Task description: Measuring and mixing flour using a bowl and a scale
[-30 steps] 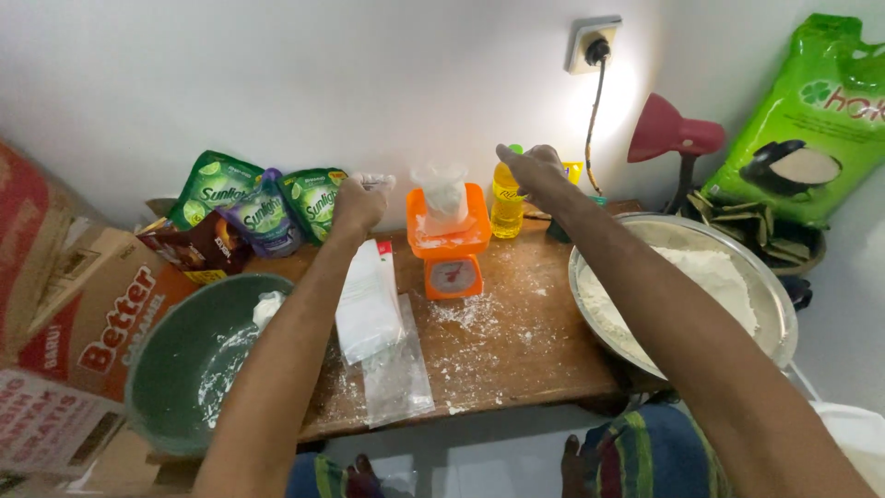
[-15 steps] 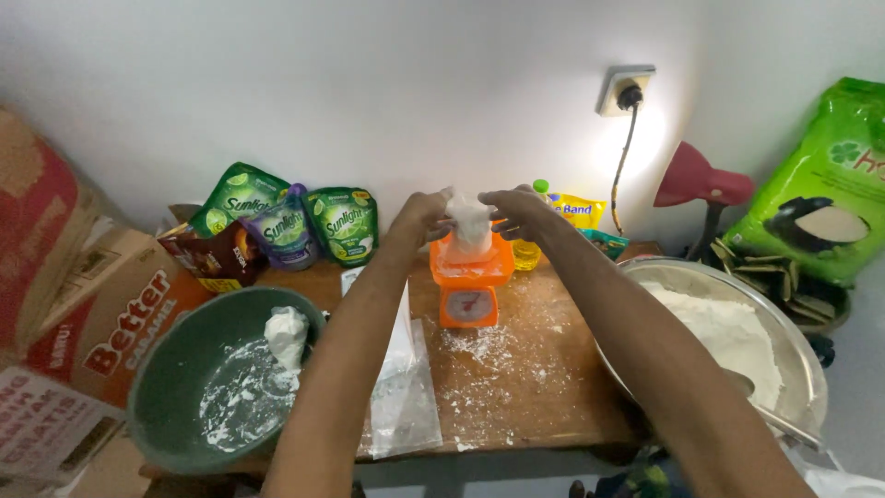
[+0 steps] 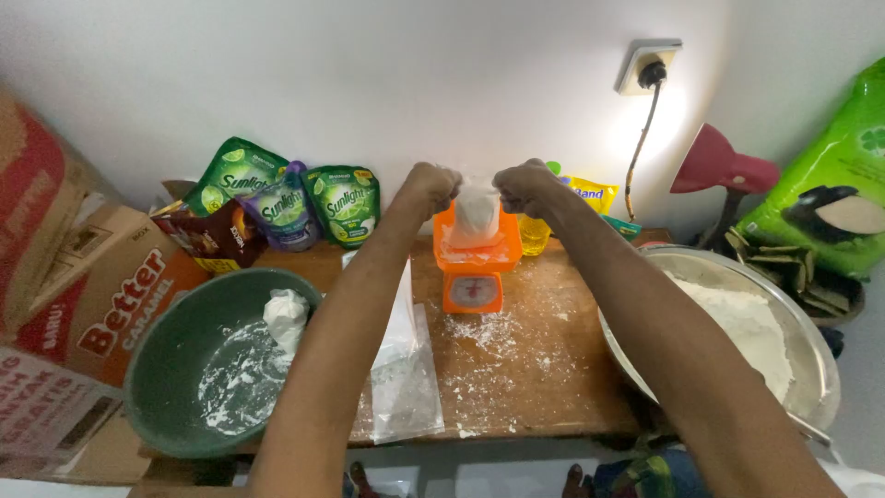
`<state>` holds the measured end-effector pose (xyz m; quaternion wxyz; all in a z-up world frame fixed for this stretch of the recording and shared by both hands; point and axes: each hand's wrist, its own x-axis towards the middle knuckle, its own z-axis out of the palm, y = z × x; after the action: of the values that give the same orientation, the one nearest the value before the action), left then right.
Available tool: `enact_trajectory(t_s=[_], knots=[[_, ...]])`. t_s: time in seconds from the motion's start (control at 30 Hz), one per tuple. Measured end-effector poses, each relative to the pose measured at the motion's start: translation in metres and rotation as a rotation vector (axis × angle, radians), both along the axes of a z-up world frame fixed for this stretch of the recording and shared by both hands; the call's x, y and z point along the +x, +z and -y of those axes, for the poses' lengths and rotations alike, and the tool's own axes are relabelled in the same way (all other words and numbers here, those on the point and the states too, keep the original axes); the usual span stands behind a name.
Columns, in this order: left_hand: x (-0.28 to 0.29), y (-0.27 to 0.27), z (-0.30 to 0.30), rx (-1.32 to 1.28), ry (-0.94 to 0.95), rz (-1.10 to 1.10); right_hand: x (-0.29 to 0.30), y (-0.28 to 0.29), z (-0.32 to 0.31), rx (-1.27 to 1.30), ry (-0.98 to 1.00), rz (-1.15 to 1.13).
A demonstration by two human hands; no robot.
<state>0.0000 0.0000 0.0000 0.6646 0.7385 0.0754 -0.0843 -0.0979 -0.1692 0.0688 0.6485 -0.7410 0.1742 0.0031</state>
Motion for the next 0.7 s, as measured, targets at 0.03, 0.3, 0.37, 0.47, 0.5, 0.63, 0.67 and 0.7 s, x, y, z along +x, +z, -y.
enact_trajectory(t_s=[0.03, 0.3, 0.37, 0.47, 0.5, 0.63, 0.67, 0.7], knots=[[-0.024, 0.028, -0.005, 0.179, -0.009, -0.009, 0.003, -0.002, 0.001, -0.033, 0.021, 0.031], [-0.064, 0.082, -0.001, 0.645, 0.055, 0.100, 0.019, -0.018, 0.013, -0.173, 0.094, 0.203], [-0.072, 0.088, 0.001, 0.620, 0.064, 0.095, 0.055, -0.045, 0.024, -0.090, 0.091, 0.317], [-0.072, 0.087, 0.002, 0.598, 0.111, 0.151, -0.022, 0.007, 0.006, -0.027, 0.104, 0.395], [-0.068, 0.088, 0.002, 0.598, 0.111, 0.150, -0.022, 0.011, 0.005, -0.027, 0.104, 0.394], [-0.072, 0.102, 0.002, 0.635, 0.122, 0.140, -0.022, 0.031, -0.001, -0.211, 0.044, 0.267], [-0.076, 0.110, 0.001, 0.646, 0.120, 0.135, -0.021, 0.038, -0.003, -0.233, 0.018, 0.221], [-0.077, 0.112, -0.001, 0.646, 0.122, 0.137, -0.021, 0.041, -0.005, -0.232, 0.019, 0.223]])
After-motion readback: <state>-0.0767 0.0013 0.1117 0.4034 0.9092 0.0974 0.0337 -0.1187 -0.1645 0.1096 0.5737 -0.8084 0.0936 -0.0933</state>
